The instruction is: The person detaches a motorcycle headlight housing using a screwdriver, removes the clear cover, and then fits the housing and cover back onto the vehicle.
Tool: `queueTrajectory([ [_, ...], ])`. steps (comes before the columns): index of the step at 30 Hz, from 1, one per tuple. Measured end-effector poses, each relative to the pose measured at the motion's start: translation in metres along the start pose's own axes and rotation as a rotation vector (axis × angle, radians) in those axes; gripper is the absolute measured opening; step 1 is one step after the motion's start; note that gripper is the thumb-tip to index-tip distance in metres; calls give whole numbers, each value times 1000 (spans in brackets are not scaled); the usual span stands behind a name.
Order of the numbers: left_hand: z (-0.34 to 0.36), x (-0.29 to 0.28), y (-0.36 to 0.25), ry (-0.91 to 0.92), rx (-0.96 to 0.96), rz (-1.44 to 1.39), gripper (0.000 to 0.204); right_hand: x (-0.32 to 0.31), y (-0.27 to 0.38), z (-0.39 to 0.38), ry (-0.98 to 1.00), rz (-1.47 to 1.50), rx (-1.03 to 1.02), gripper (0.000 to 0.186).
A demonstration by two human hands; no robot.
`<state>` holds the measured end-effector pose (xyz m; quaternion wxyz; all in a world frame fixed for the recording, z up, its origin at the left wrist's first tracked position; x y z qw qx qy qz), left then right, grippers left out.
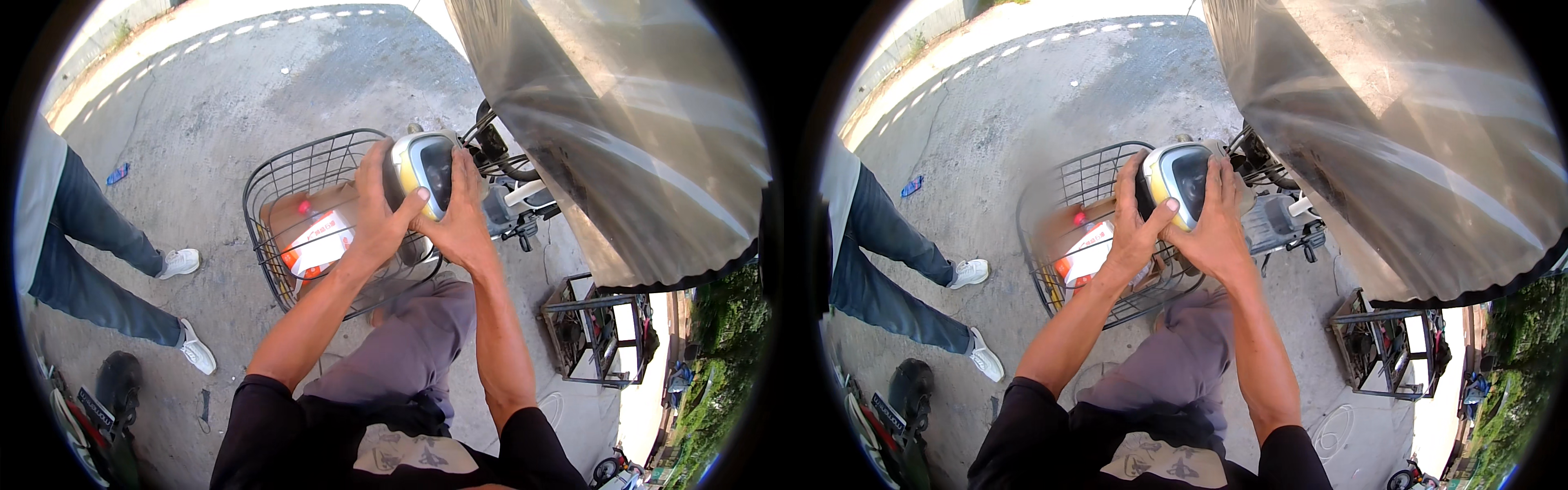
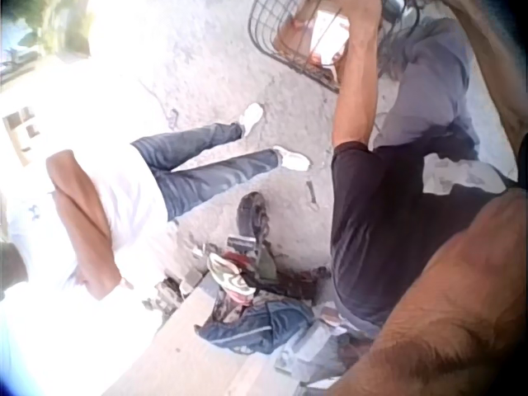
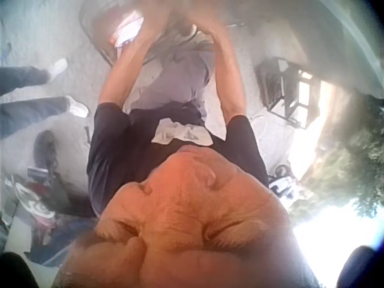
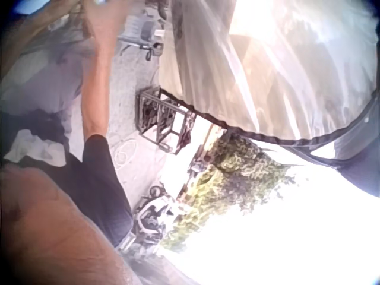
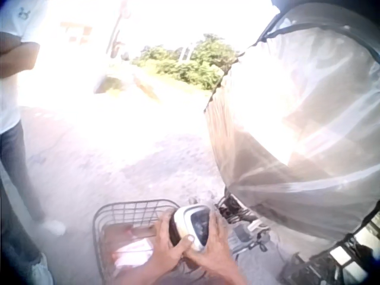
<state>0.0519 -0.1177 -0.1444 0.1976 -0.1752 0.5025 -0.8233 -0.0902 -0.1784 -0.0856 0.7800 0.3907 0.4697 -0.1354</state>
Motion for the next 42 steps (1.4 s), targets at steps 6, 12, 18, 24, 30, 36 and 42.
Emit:
queueTrajectory([
  [6, 2, -7, -1, -34, -57, -51, 86, -5, 0, -1, 18, 89, 40, 133],
  [12, 3, -6, 0, -102, -8, -10, 90, -3, -6, -2, -13, 166, 34, 129],
  [18, 10, -5, 4, -4, -92, 0, 88, -2, -10, -1, 14, 123, 54, 139],
  [24, 13, -3, -4, -20, -103, 44, 82, -3, -28, -9, 50, 260, -40, 140],
  [30, 25, -8, 9, 34, -192, -114, 78, 14, -38, -30, -101, 957, -4, 106],
  [36, 31, -10, 11, 90, -291, -153, 80, 32, -39, -37, -364, 1213, 168, 92],
  [42, 35, -16, 4, 125, -376, -220, 85, 47, -18, -50, -314, 1438, 490, 105],
])
Point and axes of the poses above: each hand's wrist, its own z-axis towards the middle knuckle, its own x-axis out of the palm, y = z × x, the point moved 5 cm from there along z, towards the middle knuckle, and after that the axes turned 4 degrees about y, right-handed, at the moved point
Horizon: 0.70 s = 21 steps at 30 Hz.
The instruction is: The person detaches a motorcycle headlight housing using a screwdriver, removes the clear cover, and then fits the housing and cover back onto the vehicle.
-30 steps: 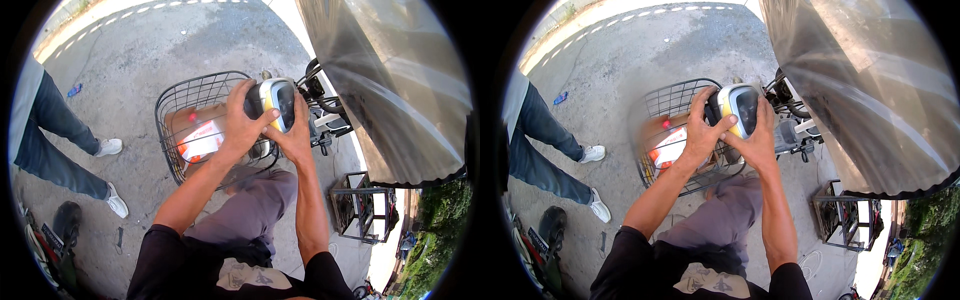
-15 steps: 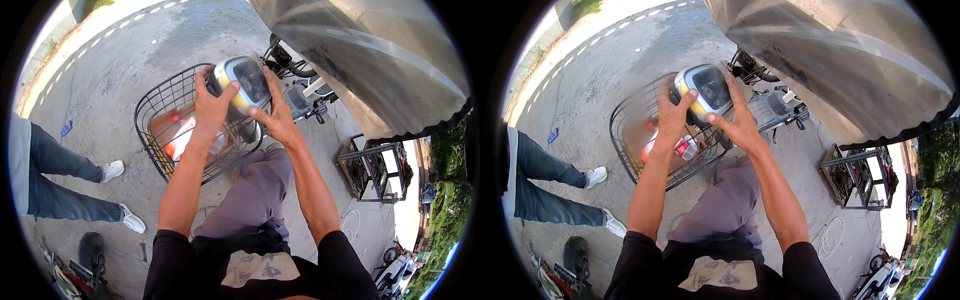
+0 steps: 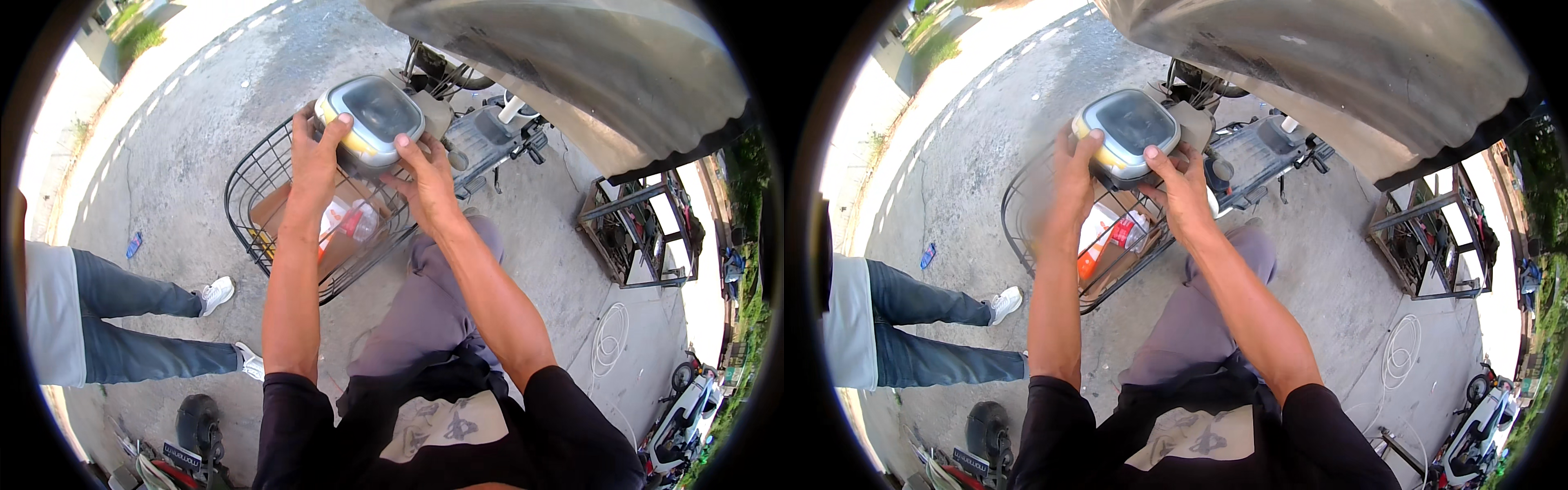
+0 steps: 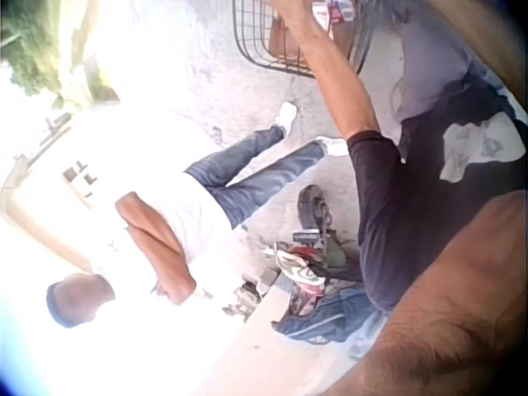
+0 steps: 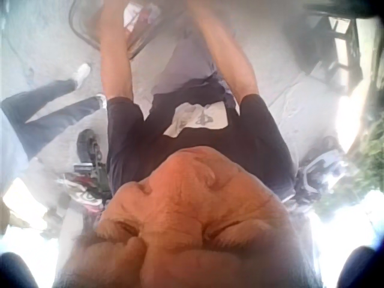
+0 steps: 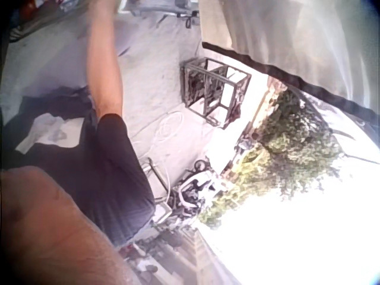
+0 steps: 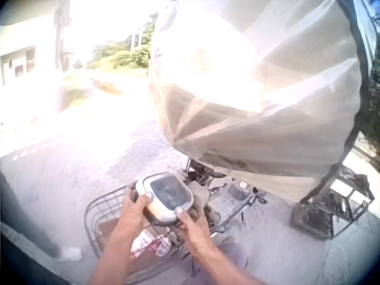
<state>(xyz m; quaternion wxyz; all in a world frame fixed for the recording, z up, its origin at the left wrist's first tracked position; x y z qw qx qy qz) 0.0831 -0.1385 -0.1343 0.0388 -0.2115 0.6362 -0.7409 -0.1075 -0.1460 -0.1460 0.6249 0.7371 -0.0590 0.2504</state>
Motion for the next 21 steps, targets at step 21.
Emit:
queueTrajectory([
  [21, -10, 9, -46, 134, -134, 182, 78, 6, 5, 15, 323, 86, 163, 106],
])
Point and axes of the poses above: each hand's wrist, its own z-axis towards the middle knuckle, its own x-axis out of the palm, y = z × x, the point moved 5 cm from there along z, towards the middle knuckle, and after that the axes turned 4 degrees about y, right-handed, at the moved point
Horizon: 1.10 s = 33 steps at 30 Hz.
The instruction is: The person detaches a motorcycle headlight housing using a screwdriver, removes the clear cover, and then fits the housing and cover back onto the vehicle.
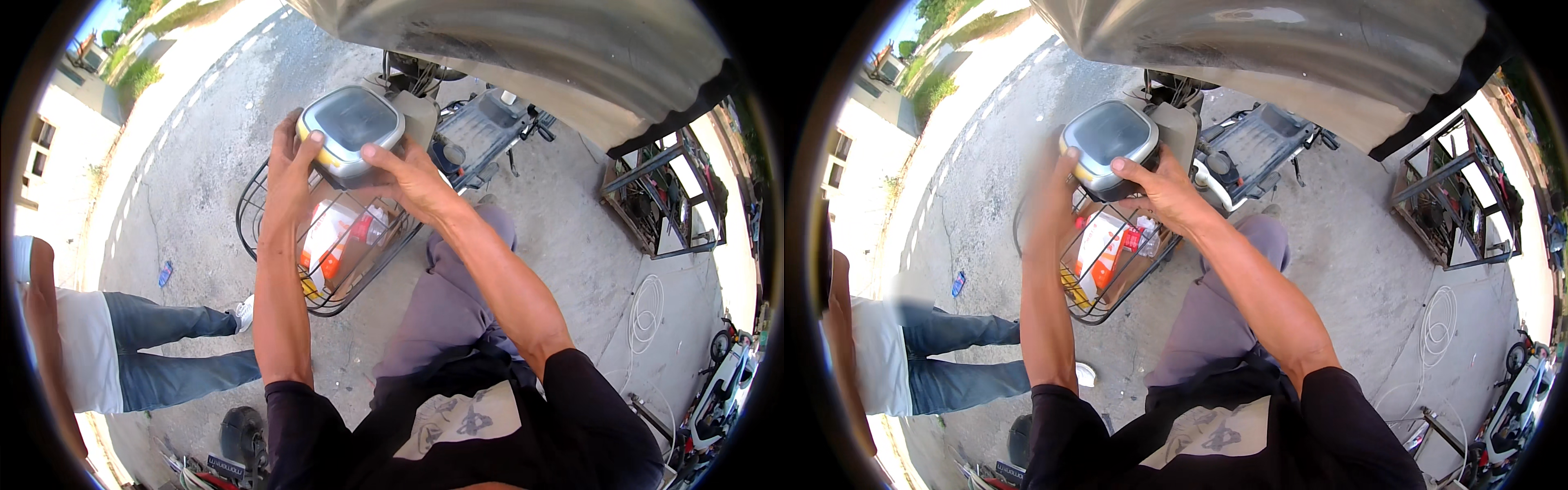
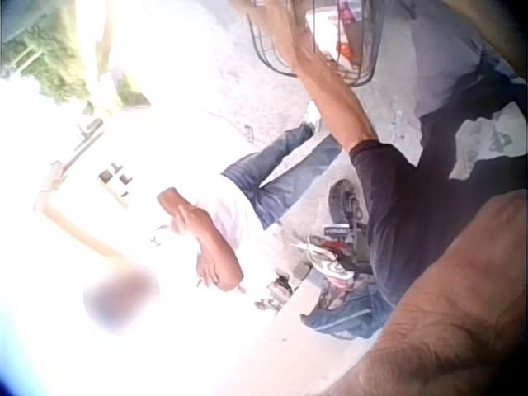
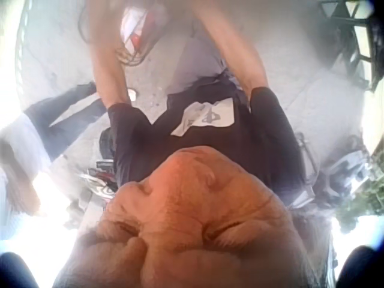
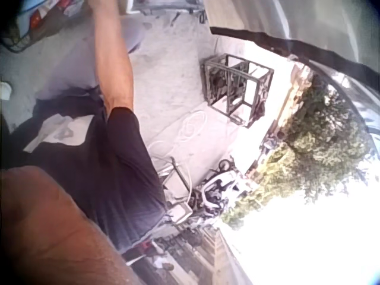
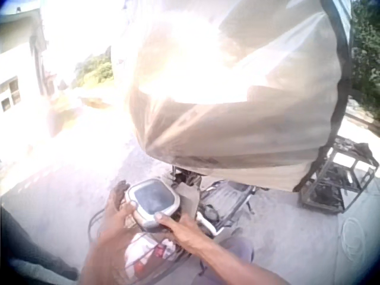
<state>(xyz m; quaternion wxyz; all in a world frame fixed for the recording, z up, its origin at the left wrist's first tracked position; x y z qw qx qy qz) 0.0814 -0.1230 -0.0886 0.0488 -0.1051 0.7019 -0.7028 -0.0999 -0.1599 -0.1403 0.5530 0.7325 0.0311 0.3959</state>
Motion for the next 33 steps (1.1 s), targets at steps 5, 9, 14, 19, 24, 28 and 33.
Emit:
queueTrajectory([
  [5, 11, -13, -21, 157, 171, 601, 73, 6, 9, -4, -54, -84, -17, 107],
  [9, 25, 8, -39, 332, 296, 941, 81, -3, 2, 2, -60, -98, -17, 104],
  [14, 40, 39, -55, 512, 215, 1082, 101, -8, 4, 0, -2, -32, 51, 100],
  [19, 43, 45, -58, 567, 285, 1323, 111, -17, -8, 9, -55, -65, 56, 100],
  [24, 46, 48, -50, 583, 242, 1332, 127, -21, -11, 12, -77, 28, 64, 97],
  [28, 52, 49, -48, 617, 211, 1320, 122, -24, -11, 12, -154, 31, 38, 96],
  [33, 51, 52, -46, 622, 159, 1318, 120, -30, -12, 16, -116, 44, 39, 91],
])
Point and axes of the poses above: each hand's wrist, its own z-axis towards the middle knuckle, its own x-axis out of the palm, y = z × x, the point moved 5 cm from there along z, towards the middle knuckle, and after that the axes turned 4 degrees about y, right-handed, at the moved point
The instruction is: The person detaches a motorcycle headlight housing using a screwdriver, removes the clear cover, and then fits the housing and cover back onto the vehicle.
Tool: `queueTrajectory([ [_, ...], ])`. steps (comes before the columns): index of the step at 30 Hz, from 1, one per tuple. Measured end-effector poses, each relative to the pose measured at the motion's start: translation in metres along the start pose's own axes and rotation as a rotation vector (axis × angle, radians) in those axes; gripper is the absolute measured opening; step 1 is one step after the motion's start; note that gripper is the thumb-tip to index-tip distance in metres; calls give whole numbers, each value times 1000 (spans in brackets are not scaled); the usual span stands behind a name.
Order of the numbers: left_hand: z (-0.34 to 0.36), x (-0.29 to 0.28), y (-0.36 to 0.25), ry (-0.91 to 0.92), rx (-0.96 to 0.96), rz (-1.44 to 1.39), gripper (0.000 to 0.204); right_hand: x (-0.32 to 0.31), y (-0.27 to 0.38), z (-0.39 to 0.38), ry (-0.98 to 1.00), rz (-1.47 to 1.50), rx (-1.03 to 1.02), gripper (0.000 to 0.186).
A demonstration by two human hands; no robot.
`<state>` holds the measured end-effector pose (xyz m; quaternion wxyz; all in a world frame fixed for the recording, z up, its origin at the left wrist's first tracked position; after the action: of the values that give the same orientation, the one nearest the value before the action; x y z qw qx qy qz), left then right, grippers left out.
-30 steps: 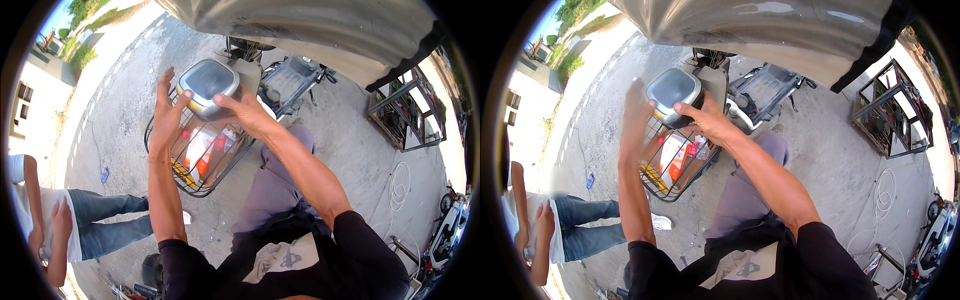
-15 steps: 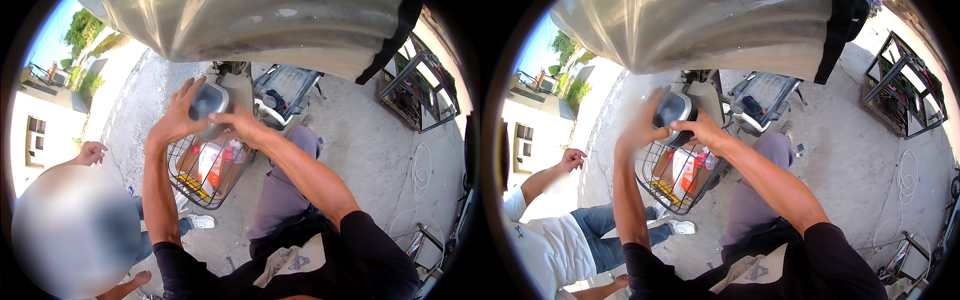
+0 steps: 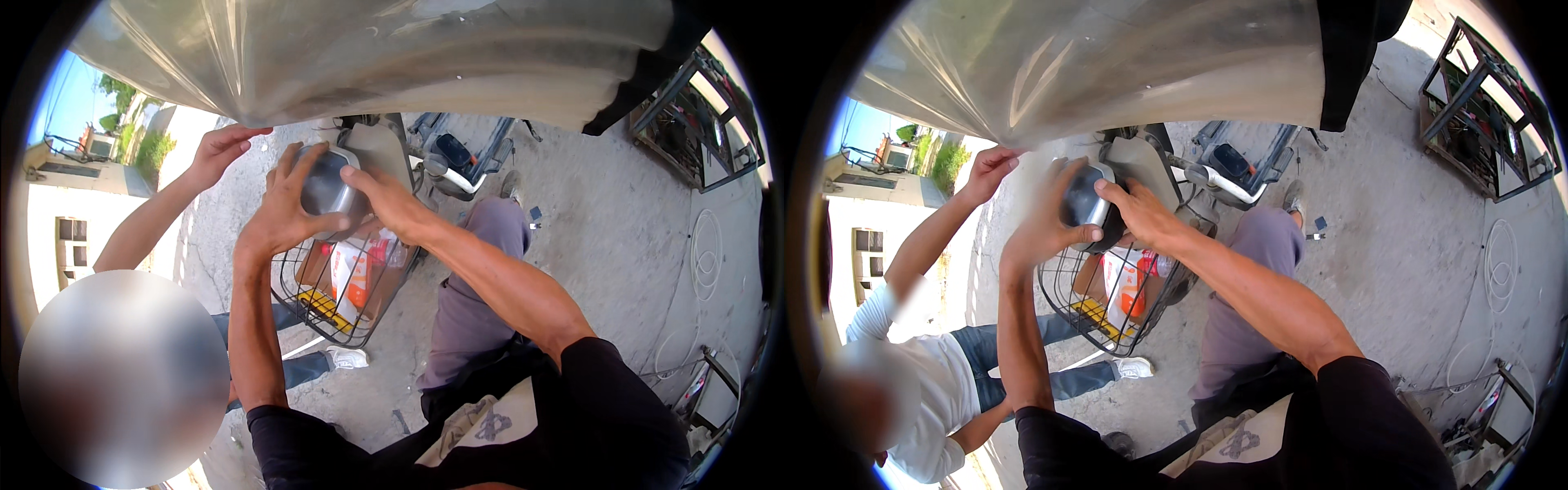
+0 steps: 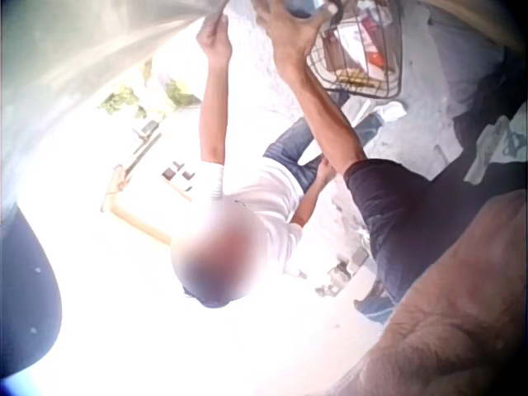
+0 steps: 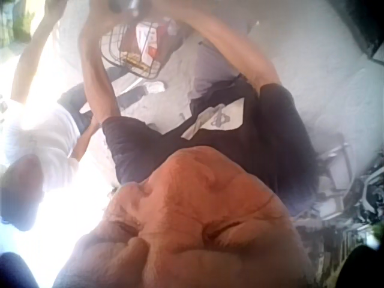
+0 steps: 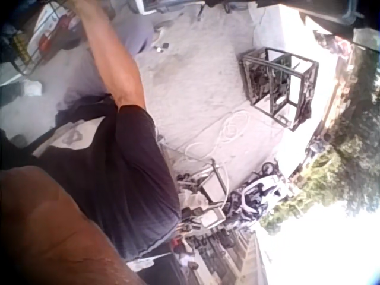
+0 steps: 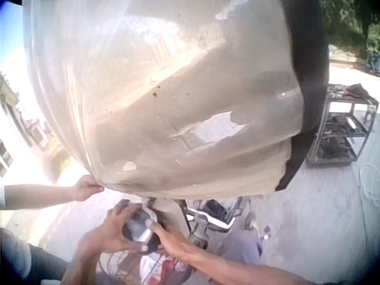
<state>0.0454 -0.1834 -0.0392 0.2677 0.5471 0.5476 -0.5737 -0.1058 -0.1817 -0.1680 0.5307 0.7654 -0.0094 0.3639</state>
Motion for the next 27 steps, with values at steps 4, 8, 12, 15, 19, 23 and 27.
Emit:
queueTrajectory([
  [4, 3, -4, -6, 4, 4, 43, 121, 3, 4, -1, 9, 30, -27, 90],
  [8, 5, -8, -19, 31, -28, 75, 117, 3, 0, -3, 20, 22, -51, 104],
  [12, 7, -7, -35, -2, 42, 177, 109, 1, -5, -2, 8, -57, -107, 119],
  [15, 3, -1, -36, -50, 129, 238, 102, -2, -9, 2, -21, -127, -195, 122],
  [19, 3, -1, -39, -47, 135, 252, 98, -4, -6, -3, 4, -203, -251, 109],
  [23, 8, -2, -44, -46, 157, 277, 98, -10, -3, -4, 71, -258, -218, 95],
  [27, 8, -1, -42, -54, 145, 255, 93, -12, -1, -2, -50, -347, -370, 113],
])
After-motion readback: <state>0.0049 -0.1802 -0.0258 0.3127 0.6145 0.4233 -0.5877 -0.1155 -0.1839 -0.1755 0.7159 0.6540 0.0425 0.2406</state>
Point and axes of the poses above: each hand's wrist, its own z-axis towards the middle knuckle, its own x-axis out of the palm, y = z × x, the point moved 5 cm from there along z, towards the middle knuckle, and after that the axes turned 4 degrees about y, right-handed, at the moved point
